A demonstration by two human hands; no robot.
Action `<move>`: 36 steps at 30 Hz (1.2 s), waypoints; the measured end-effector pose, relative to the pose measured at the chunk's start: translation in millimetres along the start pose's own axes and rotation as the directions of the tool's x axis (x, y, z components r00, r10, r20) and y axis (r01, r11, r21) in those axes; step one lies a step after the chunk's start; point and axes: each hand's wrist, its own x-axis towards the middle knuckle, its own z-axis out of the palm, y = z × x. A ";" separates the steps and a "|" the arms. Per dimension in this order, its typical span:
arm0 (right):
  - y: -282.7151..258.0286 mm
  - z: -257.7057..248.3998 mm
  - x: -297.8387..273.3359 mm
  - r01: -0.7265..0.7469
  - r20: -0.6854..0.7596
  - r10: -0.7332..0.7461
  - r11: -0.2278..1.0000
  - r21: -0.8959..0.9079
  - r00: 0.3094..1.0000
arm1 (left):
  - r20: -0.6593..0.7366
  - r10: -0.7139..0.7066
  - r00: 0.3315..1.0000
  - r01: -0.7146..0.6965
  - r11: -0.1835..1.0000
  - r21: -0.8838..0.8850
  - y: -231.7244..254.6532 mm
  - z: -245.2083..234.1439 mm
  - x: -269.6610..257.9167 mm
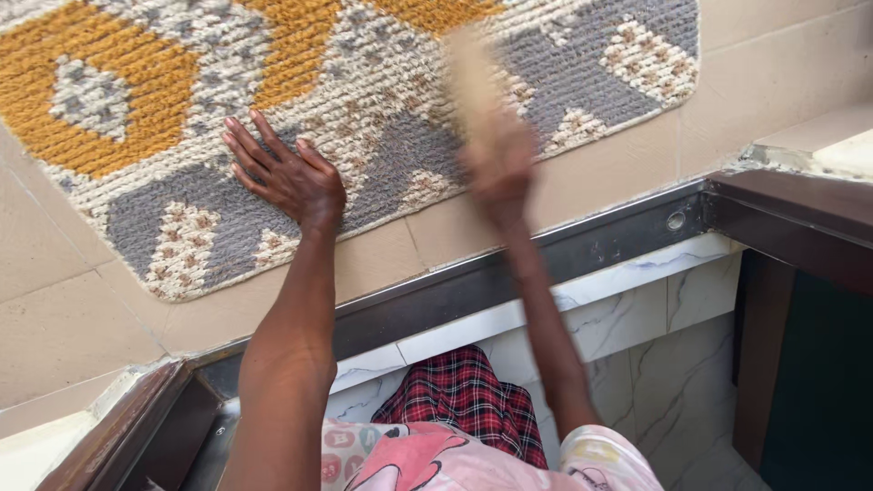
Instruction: The person cleans a rug by brushing its surface with a wooden brush.
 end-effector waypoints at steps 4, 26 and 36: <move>-91.5 24.6 -32.0 0.030 0.201 -0.054 0.992 0.121 0.978 | 0.010 0.001 1.000 -0.001 0.999 -0.034 -3.1 2.6 4.1; 178.9 -16.0 -14.3 -0.562 -0.441 0.389 0.729 -0.390 0.809 | 0.027 -0.017 0.999 0.016 1.000 0.026 -3.4 9.3 0.4; 175.8 -7.6 -4.9 -0.549 -0.461 0.339 0.693 -0.468 0.820 | 0.054 -0.047 0.997 0.042 0.996 0.080 -2.2 6.0 0.8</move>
